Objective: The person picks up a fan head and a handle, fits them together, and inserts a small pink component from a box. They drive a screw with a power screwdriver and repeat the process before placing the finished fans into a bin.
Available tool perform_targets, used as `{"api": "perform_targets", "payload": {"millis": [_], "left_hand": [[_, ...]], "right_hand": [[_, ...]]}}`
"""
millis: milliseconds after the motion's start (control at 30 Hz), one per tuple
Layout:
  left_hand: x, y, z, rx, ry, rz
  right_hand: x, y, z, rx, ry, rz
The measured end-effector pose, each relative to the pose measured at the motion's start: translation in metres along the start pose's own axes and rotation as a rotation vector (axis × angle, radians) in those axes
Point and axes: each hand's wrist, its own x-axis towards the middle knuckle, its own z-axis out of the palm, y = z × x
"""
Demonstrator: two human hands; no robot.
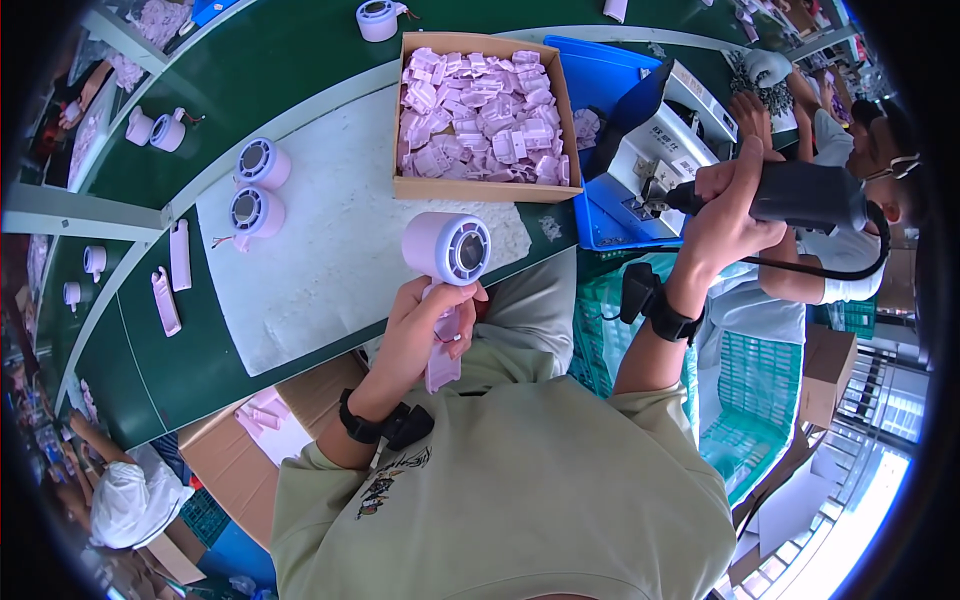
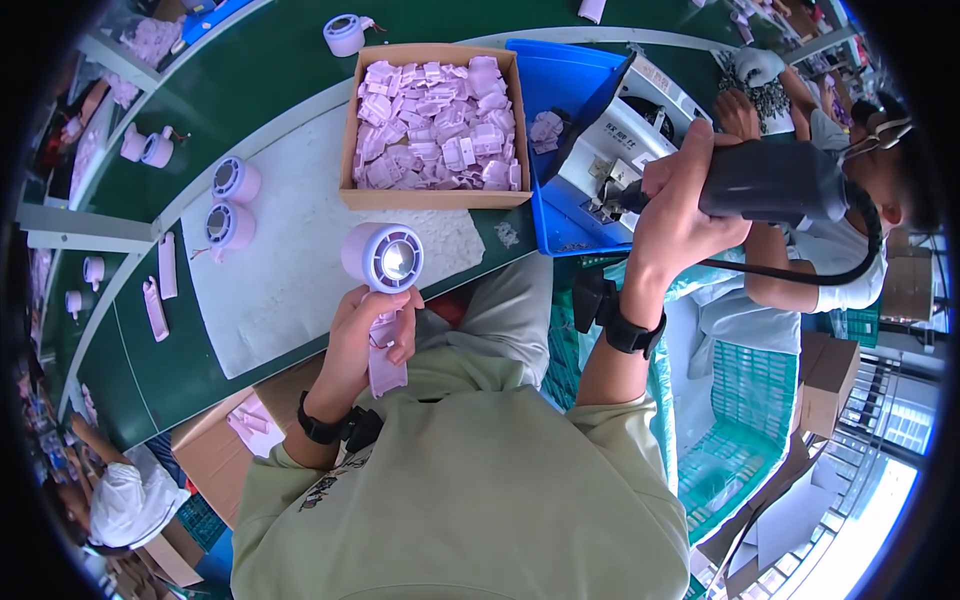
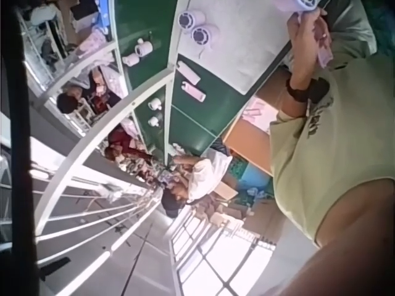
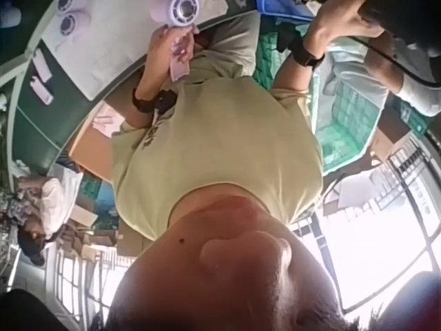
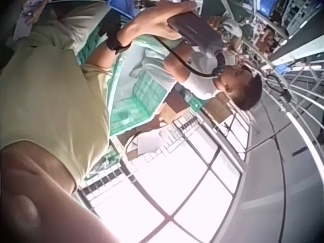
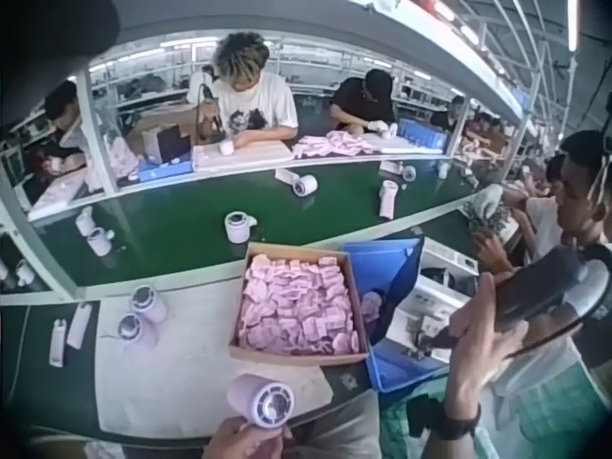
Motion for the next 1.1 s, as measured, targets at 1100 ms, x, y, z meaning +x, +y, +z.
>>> {"api": "perform_targets", "payload": {"millis": [1100], "left_hand": [[0.023, -0.003, 0.035, -0.229, -0.073, 0.000]], "right_hand": [[-0.075, -0.095, 0.014, 0.967, -0.507, 0.226]]}}
